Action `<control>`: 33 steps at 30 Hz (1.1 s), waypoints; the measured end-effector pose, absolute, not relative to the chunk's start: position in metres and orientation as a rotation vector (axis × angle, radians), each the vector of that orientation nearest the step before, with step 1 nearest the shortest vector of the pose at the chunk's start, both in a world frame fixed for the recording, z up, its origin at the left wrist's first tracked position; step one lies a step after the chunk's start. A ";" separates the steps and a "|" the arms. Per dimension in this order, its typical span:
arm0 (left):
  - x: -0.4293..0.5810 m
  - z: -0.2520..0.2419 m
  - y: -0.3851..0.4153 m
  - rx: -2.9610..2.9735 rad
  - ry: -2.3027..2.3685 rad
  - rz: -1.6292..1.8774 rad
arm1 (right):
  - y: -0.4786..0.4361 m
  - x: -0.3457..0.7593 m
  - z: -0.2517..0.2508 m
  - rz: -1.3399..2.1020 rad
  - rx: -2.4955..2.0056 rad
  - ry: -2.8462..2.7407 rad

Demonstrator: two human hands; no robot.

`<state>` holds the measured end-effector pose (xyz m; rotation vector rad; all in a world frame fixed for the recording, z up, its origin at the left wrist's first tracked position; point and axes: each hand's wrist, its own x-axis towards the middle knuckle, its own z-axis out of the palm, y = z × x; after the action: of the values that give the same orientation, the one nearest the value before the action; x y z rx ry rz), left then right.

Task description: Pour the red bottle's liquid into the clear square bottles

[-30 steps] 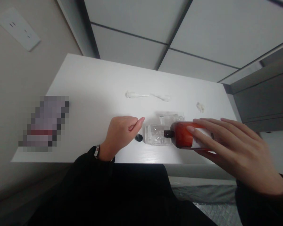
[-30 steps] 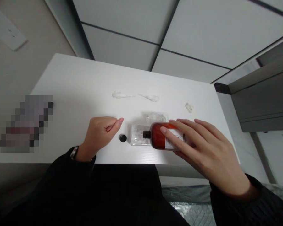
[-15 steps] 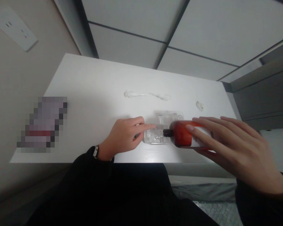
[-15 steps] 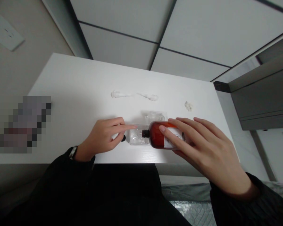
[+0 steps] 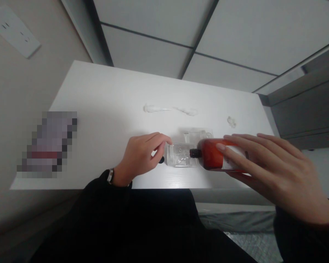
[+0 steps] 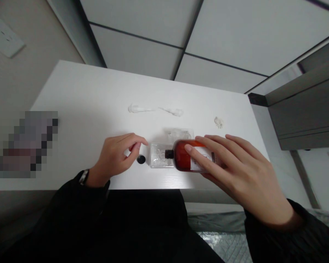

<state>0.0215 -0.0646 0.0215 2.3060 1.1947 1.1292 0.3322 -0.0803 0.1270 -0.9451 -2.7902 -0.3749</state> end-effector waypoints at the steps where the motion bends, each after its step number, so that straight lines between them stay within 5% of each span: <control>1: 0.022 0.021 -0.065 2.303 1.212 1.138 | -0.080 0.332 0.127 -0.375 -0.948 -2.790; 33: 0.022 0.020 -0.063 2.265 1.354 1.185 | -0.084 0.340 0.114 -0.381 -1.004 -2.760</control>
<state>0.0224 -0.0626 0.0202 2.2649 1.3536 1.1852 0.3405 -0.0841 0.1136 -1.0037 -2.7600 -0.3806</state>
